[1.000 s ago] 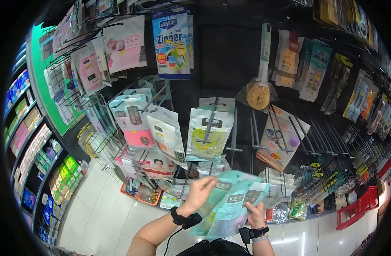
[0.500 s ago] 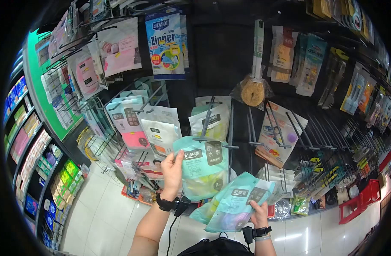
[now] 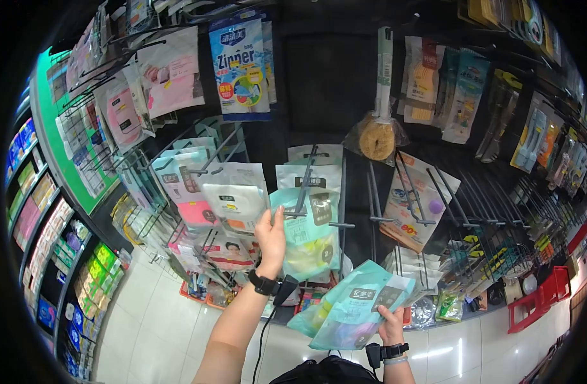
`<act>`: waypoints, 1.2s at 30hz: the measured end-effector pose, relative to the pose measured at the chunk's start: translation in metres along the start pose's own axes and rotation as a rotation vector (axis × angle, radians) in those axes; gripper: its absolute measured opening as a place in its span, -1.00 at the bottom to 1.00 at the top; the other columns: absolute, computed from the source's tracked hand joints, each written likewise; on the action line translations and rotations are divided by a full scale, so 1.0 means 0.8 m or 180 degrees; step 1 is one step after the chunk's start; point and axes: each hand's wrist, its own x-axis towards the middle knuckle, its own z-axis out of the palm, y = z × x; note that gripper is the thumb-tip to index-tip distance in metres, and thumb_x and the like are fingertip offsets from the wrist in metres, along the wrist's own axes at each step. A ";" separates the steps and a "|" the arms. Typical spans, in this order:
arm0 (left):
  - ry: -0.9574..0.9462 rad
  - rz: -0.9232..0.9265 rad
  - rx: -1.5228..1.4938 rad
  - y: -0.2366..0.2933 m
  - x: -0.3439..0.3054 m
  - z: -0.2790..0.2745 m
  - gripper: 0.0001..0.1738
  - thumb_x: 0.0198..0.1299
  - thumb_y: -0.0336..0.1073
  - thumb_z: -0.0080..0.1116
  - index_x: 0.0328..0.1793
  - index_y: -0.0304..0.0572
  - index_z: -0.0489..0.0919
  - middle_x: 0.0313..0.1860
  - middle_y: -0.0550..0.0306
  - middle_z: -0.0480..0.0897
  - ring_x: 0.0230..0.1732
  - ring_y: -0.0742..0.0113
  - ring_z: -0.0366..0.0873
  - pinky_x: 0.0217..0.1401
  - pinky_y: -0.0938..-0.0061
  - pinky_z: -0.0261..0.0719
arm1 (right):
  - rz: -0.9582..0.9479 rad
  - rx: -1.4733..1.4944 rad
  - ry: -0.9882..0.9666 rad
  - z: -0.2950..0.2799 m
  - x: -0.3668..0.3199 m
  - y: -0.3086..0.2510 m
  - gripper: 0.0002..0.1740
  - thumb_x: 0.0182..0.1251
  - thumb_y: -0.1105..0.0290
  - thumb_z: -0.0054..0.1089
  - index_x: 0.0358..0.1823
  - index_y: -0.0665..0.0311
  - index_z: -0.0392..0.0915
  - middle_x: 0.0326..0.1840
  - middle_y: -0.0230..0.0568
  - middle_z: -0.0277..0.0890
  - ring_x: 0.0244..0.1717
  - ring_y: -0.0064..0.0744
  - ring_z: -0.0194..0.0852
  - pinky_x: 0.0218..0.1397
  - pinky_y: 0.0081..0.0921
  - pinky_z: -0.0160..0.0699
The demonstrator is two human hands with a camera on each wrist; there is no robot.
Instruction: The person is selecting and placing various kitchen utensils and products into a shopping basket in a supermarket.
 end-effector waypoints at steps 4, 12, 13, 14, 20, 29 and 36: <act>0.0215 0.0152 0.0463 0.000 0.021 0.029 -0.66 0.27 -0.18 0.05 -0.34 -0.38 0.51 -0.58 -0.02 0.54 -0.50 0.41 0.38 -0.35 0.42 0.41 | -0.0083 0.0056 0.0042 -0.027 0.006 0.003 -0.60 0.06 0.61 0.19 0.00 0.37 0.42 -0.09 -0.20 0.51 -0.09 -0.39 0.48 0.04 -0.44 0.43; 0.0071 0.0218 0.0113 -0.039 -0.035 0.017 -0.49 0.20 -0.35 0.12 0.24 -0.34 0.29 0.04 0.03 0.51 0.10 0.36 0.38 0.18 0.53 0.27 | -0.0136 0.0080 -0.0088 -0.017 0.013 -0.019 -0.58 0.07 0.57 0.21 0.02 0.40 0.41 -0.07 -0.18 0.51 -0.07 -0.35 0.49 0.08 -0.42 0.42; -0.0063 0.0399 0.0312 -0.019 -0.054 0.005 -0.43 0.16 -0.32 0.15 0.27 -0.29 0.26 0.06 -0.03 0.51 0.13 0.27 0.39 0.21 0.45 0.27 | -0.0163 0.0169 -0.0045 -0.005 0.014 -0.022 -0.71 0.08 0.61 0.17 -0.11 0.40 0.50 -0.17 -0.20 0.56 -0.17 -0.44 0.51 -0.02 -0.50 0.44; -0.0183 0.0582 0.0517 0.001 -0.069 -0.006 -0.37 0.13 -0.29 0.19 0.31 -0.25 0.24 0.08 -0.09 0.52 0.17 0.19 0.40 0.23 0.38 0.27 | -0.0143 0.0164 -0.0063 -0.007 0.016 -0.018 -0.71 0.08 0.61 0.17 -0.11 0.40 0.50 -0.17 -0.20 0.56 -0.17 -0.44 0.51 -0.02 -0.50 0.44; -0.2830 -0.0736 -0.0706 0.052 -0.106 -0.037 -0.28 0.09 -0.35 0.26 0.36 -0.25 0.17 0.10 0.03 0.48 0.18 0.34 0.37 0.24 0.44 0.29 | 0.0226 0.0002 -0.0764 0.012 0.027 0.003 -0.56 0.01 0.56 0.27 -0.01 0.42 0.43 -0.07 -0.16 0.52 -0.10 -0.38 0.51 0.02 -0.41 0.48; -0.1908 -0.1263 -0.0762 0.074 -0.086 -0.080 -0.73 0.19 -0.33 0.16 -0.07 -0.40 0.60 -0.28 0.23 0.65 -0.28 0.60 0.51 -0.17 0.63 0.49 | 0.0310 -0.0556 -0.1092 0.069 0.010 0.004 -0.59 0.04 0.61 0.27 -0.01 0.45 0.49 -0.11 -0.26 0.57 -0.16 -0.53 0.51 0.00 -0.53 0.45; -0.1171 -0.0703 -0.0762 0.082 -0.028 -0.083 -0.78 0.22 -0.32 0.13 -0.16 -0.38 0.62 -0.35 0.26 0.64 -0.37 0.62 0.49 -0.31 0.64 0.47 | 0.0322 -0.0188 -0.0799 0.032 0.008 0.016 -0.57 0.04 0.60 0.27 0.00 0.40 0.45 -0.08 -0.22 0.55 -0.11 -0.45 0.53 0.01 -0.48 0.48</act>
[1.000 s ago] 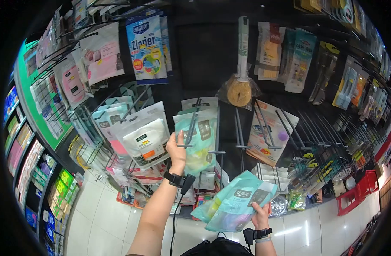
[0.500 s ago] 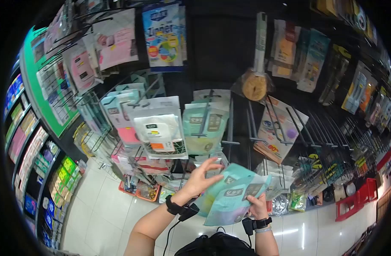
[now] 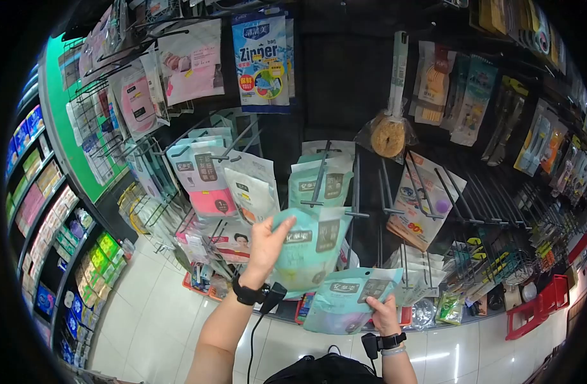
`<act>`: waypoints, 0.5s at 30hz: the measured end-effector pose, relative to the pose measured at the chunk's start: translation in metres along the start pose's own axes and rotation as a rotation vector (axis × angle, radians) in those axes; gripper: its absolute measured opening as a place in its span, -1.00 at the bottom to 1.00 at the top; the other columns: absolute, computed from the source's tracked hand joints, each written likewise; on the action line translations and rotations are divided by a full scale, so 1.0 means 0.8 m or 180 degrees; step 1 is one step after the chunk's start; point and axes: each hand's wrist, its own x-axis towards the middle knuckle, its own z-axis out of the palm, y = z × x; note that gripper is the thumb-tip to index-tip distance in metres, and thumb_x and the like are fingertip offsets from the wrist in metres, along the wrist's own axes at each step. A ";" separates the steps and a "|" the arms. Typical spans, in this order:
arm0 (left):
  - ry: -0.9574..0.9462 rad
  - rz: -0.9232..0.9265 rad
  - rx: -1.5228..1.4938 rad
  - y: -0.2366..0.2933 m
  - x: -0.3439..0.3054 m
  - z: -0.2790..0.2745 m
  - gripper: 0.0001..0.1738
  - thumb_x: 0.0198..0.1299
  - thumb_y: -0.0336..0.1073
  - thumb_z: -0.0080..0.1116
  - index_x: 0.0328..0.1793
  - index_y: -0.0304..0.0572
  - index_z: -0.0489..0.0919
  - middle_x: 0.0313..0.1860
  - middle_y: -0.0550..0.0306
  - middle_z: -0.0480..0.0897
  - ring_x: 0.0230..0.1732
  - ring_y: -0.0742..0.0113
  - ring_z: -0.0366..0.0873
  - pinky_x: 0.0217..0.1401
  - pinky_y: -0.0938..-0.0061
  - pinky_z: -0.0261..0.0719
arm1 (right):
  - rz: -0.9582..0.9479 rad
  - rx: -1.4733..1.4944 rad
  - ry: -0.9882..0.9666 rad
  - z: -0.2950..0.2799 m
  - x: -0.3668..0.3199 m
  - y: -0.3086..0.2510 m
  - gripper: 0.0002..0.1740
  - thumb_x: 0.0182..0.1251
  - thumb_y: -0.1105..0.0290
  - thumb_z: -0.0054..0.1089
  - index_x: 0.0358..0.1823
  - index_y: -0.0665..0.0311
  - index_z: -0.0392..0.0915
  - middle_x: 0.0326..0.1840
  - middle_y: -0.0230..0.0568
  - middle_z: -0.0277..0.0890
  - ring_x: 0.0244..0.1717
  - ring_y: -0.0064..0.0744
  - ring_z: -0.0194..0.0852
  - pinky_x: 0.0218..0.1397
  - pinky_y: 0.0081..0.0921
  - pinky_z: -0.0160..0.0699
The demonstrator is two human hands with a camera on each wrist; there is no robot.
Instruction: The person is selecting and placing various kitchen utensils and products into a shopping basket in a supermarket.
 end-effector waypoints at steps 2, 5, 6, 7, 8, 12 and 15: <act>0.0165 0.0114 -0.0057 0.005 0.008 0.006 -0.77 0.22 -0.32 0.13 -0.17 -0.38 0.62 -0.37 0.26 0.64 -0.39 0.63 0.48 -0.33 0.65 0.45 | 0.0002 0.0007 0.0008 -0.002 -0.005 0.002 -0.59 0.04 0.60 0.27 -0.01 0.39 0.46 -0.08 -0.22 0.55 -0.11 -0.45 0.53 0.00 -0.48 0.48; 0.0253 0.0174 -0.0365 0.001 0.017 0.009 -0.77 0.22 -0.31 0.13 -0.18 -0.39 0.62 -0.38 0.25 0.64 -0.39 0.63 0.47 -0.33 0.66 0.44 | 0.0004 0.0010 0.0108 -0.004 -0.010 0.004 -0.64 0.06 0.59 0.22 -0.04 0.40 0.47 -0.10 -0.22 0.55 -0.12 -0.43 0.52 0.03 -0.45 0.44; 0.0234 0.0170 -0.0371 0.000 0.019 0.010 -0.77 0.22 -0.31 0.13 -0.18 -0.39 0.62 -0.38 0.25 0.64 -0.39 0.63 0.47 -0.33 0.66 0.44 | 0.0010 0.0053 0.0150 -0.007 -0.011 0.004 -0.64 0.05 0.61 0.24 -0.06 0.39 0.48 -0.12 -0.22 0.56 -0.13 -0.44 0.52 0.01 -0.47 0.46; 0.0270 0.0161 -0.0366 -0.001 0.020 0.011 -0.77 0.22 -0.31 0.13 -0.18 -0.40 0.62 -0.38 0.25 0.64 -0.39 0.63 0.47 -0.34 0.66 0.44 | 0.0023 0.0096 0.0189 -0.009 -0.013 0.005 -0.65 0.05 0.62 0.26 -0.08 0.39 0.50 -0.13 -0.23 0.57 -0.13 -0.46 0.53 0.00 -0.49 0.47; 0.0311 0.0154 -0.0359 -0.003 0.021 0.011 -0.77 0.22 -0.32 0.13 -0.18 -0.40 0.62 -0.39 0.24 0.64 -0.40 0.64 0.46 -0.34 0.66 0.44 | 0.0023 0.0097 0.0197 -0.011 -0.015 0.006 -0.65 0.05 0.62 0.26 -0.08 0.39 0.50 -0.13 -0.23 0.57 -0.13 -0.46 0.53 0.00 -0.49 0.47; 0.0367 0.0251 -0.0230 -0.016 0.032 0.017 -0.76 0.23 -0.31 0.13 -0.19 -0.41 0.62 -0.41 0.25 0.64 -0.41 0.64 0.46 -0.36 0.66 0.43 | 0.0029 0.0088 0.0234 -0.020 -0.018 0.004 -0.65 0.05 0.62 0.26 -0.07 0.38 0.50 -0.12 -0.24 0.57 -0.13 -0.47 0.53 0.01 -0.49 0.45; 0.0403 0.0327 -0.0256 -0.027 0.042 0.027 -0.77 0.22 -0.32 0.13 -0.19 -0.40 0.62 -0.44 0.25 0.64 -0.43 0.63 0.45 -0.37 0.65 0.43 | -0.0029 0.0050 0.0273 -0.016 -0.021 -0.002 -0.66 0.05 0.62 0.26 -0.08 0.38 0.51 -0.12 -0.24 0.57 -0.14 -0.48 0.52 0.02 -0.49 0.44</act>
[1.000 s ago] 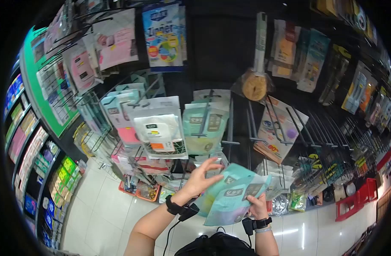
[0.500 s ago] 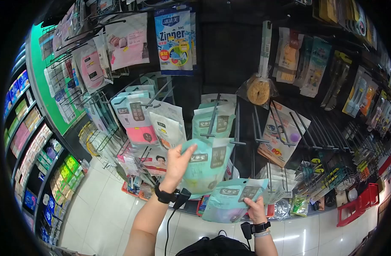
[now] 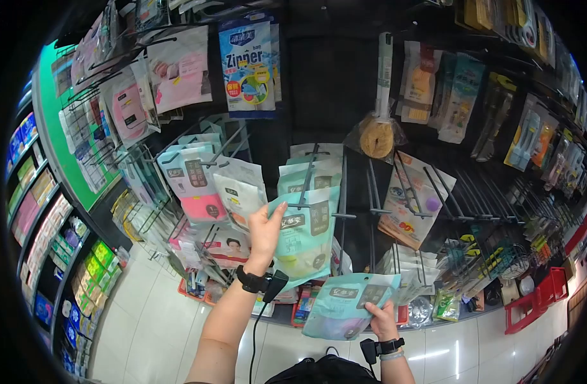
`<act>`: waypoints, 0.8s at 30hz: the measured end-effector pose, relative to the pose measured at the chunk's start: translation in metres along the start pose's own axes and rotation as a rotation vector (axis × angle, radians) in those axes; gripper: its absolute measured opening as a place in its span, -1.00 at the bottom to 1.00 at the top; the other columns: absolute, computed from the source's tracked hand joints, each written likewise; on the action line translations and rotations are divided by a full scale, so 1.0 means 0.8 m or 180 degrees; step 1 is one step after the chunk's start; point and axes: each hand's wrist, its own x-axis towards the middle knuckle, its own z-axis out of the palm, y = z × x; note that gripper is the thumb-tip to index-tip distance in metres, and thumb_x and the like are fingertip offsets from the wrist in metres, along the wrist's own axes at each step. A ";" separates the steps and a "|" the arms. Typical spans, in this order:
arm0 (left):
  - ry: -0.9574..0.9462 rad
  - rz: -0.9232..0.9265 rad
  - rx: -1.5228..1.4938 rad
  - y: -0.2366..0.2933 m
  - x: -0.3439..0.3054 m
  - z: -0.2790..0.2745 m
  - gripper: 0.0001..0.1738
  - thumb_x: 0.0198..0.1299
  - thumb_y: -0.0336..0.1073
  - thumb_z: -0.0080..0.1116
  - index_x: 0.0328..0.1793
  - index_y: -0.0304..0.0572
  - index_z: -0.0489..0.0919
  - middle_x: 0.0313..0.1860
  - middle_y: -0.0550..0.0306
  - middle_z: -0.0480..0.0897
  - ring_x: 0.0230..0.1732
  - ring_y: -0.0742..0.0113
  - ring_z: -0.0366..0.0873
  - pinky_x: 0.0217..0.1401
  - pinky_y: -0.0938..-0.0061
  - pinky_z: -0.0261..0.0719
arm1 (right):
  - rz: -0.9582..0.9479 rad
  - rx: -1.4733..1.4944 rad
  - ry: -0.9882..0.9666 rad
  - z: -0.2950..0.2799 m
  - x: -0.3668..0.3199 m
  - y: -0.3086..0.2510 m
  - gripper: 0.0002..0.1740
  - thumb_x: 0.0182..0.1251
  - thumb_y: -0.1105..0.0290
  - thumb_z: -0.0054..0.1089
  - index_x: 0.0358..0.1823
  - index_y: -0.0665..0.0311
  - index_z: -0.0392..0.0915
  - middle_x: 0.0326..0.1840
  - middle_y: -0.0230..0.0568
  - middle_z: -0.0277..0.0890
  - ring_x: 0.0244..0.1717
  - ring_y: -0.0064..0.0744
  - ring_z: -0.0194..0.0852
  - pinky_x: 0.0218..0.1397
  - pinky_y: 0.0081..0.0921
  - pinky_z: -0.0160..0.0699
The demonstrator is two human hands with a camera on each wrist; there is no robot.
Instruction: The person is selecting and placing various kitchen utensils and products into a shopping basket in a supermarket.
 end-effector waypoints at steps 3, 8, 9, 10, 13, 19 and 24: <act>0.0135 0.0306 0.0363 -0.021 0.015 0.008 -0.76 0.20 -0.29 0.14 -0.19 -0.38 0.62 -0.47 0.21 0.64 -0.43 0.60 0.47 -0.37 0.58 0.44 | -0.0058 -0.0082 0.0031 -0.006 0.000 -0.001 -0.68 0.06 0.61 0.26 -0.09 0.38 0.52 -0.12 -0.23 0.57 -0.14 -0.49 0.52 0.01 -0.49 0.45; 0.0448 0.0602 0.0691 -0.062 0.052 0.018 -0.65 0.15 -0.15 0.19 -0.18 -0.38 0.60 -0.49 0.01 0.64 -0.45 0.49 0.50 -0.36 0.48 0.46 | -0.0023 -0.0291 0.0045 -0.020 0.004 -0.003 -0.66 0.12 0.57 0.21 -0.03 0.40 0.47 -0.10 -0.22 0.55 -0.12 -0.45 0.52 0.02 -0.48 0.45; 0.0427 0.0588 0.0688 -0.070 0.058 0.017 -0.65 0.15 -0.15 0.19 -0.18 -0.38 0.60 -0.49 0.01 0.64 -0.45 0.49 0.50 -0.36 0.48 0.46 | -0.0038 -0.0344 0.0115 -0.016 0.007 -0.007 -0.68 0.14 0.56 0.19 -0.04 0.40 0.47 -0.10 -0.22 0.55 -0.13 -0.46 0.52 0.01 -0.48 0.45; 0.0550 0.0659 0.0994 -0.075 0.062 0.015 -0.63 0.15 -0.14 0.20 -0.18 -0.38 0.59 -0.53 0.03 0.62 -0.47 0.44 0.52 -0.35 0.48 0.47 | -0.0046 -0.0396 0.0190 -0.011 0.010 -0.011 -0.69 0.16 0.55 0.18 -0.04 0.41 0.48 -0.10 -0.21 0.55 -0.13 -0.46 0.52 0.00 -0.48 0.45; 0.0389 -0.0015 0.1646 -0.055 0.041 0.014 -0.58 0.14 -0.21 0.20 0.02 -0.38 0.48 -0.39 0.01 0.62 -0.29 0.28 0.58 -0.13 0.45 0.49 | 0.0026 -0.0341 0.0331 -0.004 0.025 -0.016 -0.72 0.19 0.54 0.16 -0.05 0.41 0.48 -0.11 -0.21 0.56 -0.15 -0.46 0.51 -0.02 -0.48 0.45; 0.0317 0.0800 0.1029 -0.039 -0.068 0.018 -0.41 0.11 -0.50 0.14 0.26 -0.31 0.17 0.11 -0.02 0.36 0.18 0.24 0.29 0.21 0.41 0.25 | 0.0028 -0.0254 0.0217 0.019 0.048 -0.020 -0.77 0.18 0.51 0.22 -0.12 0.39 0.56 -0.15 -0.26 0.59 -0.16 -0.55 0.52 -0.07 -0.58 0.46; -0.0970 -0.0773 0.0101 -0.012 -0.103 0.013 -0.69 0.10 -0.38 0.24 -0.04 -0.38 0.53 -0.22 0.15 0.61 -0.24 0.52 0.50 -0.18 0.60 0.47 | 0.0396 -0.0585 -0.0365 0.047 0.060 -0.002 -0.75 0.17 0.53 0.23 -0.10 0.40 0.55 -0.14 -0.25 0.58 -0.17 -0.55 0.51 -0.04 -0.58 0.46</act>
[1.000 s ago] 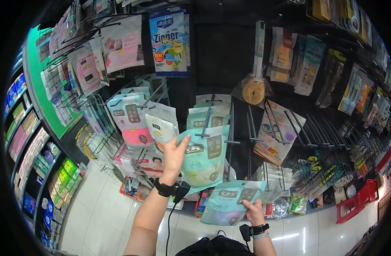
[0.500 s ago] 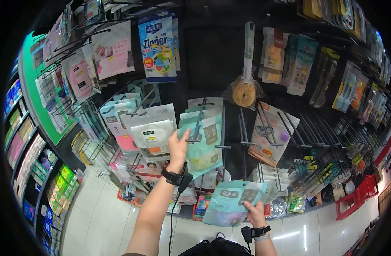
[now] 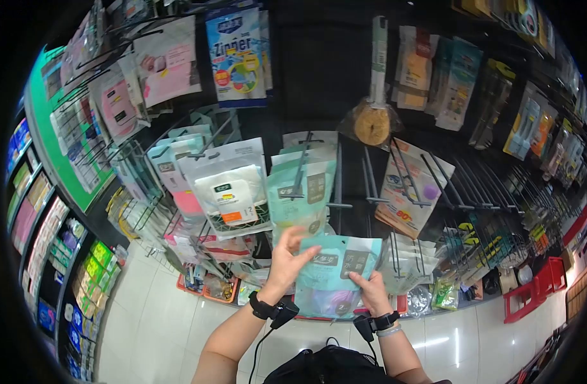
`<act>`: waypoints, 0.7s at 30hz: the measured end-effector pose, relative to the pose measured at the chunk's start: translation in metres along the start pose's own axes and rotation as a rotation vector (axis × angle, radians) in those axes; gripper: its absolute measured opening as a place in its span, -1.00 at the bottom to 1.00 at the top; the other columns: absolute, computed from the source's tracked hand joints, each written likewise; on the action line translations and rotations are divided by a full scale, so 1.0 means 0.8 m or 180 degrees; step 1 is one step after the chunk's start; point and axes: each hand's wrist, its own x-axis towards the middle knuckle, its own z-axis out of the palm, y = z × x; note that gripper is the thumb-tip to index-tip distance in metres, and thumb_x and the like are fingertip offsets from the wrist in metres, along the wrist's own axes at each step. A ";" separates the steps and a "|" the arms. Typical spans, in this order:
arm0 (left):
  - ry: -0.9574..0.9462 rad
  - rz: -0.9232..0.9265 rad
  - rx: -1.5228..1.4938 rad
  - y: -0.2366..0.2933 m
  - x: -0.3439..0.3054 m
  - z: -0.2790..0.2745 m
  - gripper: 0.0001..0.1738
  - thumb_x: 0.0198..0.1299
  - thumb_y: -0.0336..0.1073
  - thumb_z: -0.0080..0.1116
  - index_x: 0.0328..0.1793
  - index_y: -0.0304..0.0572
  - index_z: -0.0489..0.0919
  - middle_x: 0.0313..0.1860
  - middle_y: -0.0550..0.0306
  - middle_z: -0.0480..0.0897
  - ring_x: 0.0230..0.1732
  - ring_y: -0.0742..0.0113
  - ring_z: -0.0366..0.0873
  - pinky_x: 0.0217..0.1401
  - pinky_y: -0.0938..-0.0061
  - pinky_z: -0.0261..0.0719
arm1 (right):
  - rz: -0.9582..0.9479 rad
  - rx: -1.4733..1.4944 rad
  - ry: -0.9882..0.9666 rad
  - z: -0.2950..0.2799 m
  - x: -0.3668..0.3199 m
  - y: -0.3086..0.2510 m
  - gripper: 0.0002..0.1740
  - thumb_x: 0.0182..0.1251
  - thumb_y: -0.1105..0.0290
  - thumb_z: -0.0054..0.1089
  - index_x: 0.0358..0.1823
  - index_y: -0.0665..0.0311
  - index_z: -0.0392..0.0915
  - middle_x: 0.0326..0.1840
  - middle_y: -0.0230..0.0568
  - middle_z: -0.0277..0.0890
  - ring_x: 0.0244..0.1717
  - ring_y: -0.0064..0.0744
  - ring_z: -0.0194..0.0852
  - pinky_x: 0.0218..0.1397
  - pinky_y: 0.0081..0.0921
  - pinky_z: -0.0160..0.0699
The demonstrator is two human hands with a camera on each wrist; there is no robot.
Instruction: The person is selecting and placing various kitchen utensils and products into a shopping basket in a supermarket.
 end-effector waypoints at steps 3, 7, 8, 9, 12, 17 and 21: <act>0.0160 -0.0039 0.0009 0.022 -0.006 -0.013 -0.81 0.10 -0.38 0.25 -0.25 -0.40 0.63 -0.39 0.25 0.64 -0.38 0.65 0.48 -0.34 0.66 0.48 | -0.0024 -0.0127 -0.0241 0.018 0.004 0.008 -0.70 0.16 0.54 0.23 -0.05 0.39 0.52 -0.11 -0.27 0.57 -0.13 -0.55 0.50 0.00 -0.56 0.45; 0.0660 0.0549 0.0202 0.043 0.009 -0.037 -0.81 0.10 -0.38 0.24 -0.27 -0.41 0.63 -0.44 0.26 0.65 -0.39 0.65 0.48 -0.34 0.66 0.47 | -0.0355 0.0262 -0.0178 0.026 0.010 0.017 -0.63 0.19 0.52 0.21 0.05 0.39 0.44 -0.01 -0.26 0.50 0.04 -0.51 0.43 0.12 -0.53 0.39; 0.0796 0.0587 0.0369 0.053 0.013 -0.043 -0.81 0.10 -0.37 0.24 -0.25 -0.41 0.63 -0.44 0.26 0.65 -0.40 0.65 0.48 -0.35 0.66 0.46 | -0.0361 0.0201 -0.0178 0.028 0.009 0.013 -0.67 0.24 0.48 0.17 0.04 0.38 0.45 0.01 -0.25 0.48 0.06 -0.50 0.42 0.11 -0.54 0.40; 0.0926 0.0625 0.0535 0.061 0.017 -0.047 -0.80 0.10 -0.37 0.24 -0.24 -0.41 0.63 -0.44 0.26 0.65 -0.40 0.66 0.47 -0.36 0.66 0.46 | -0.0362 0.0209 -0.0185 0.022 0.009 0.015 -0.67 0.24 0.48 0.17 0.04 0.38 0.45 0.01 -0.25 0.48 0.06 -0.50 0.42 0.11 -0.54 0.40; 0.1049 0.0795 0.0589 0.070 0.036 -0.048 -0.78 0.10 -0.34 0.25 -0.24 -0.40 0.64 -0.46 0.23 0.66 -0.42 0.66 0.47 -0.38 0.66 0.45 | -0.0132 -0.0033 -0.0176 -0.001 0.009 0.028 -0.72 0.34 0.42 0.04 0.02 0.36 0.43 -0.07 -0.19 0.51 -0.10 -0.46 0.50 -0.04 -0.49 0.48; 0.1233 0.0951 0.0868 0.062 0.064 -0.045 -0.77 0.10 -0.32 0.24 -0.28 -0.42 0.63 -0.54 0.24 0.63 -0.49 0.65 0.44 -0.45 0.64 0.41 | 0.0015 0.0050 0.0012 -0.018 -0.005 0.037 -0.76 0.30 0.44 0.10 -0.04 0.34 0.50 -0.05 -0.27 0.51 -0.05 -0.51 0.48 -0.02 -0.57 0.49; 0.1392 0.1069 0.0632 0.052 0.078 -0.040 -0.76 0.10 -0.31 0.25 -0.31 -0.43 0.63 -0.59 0.29 0.60 -0.54 0.65 0.38 -0.50 0.61 0.36 | 0.0039 0.0117 0.0070 -0.034 -0.015 0.043 -0.78 0.30 0.43 0.09 -0.07 0.35 0.52 -0.07 -0.26 0.52 -0.06 -0.53 0.49 -0.05 -0.59 0.50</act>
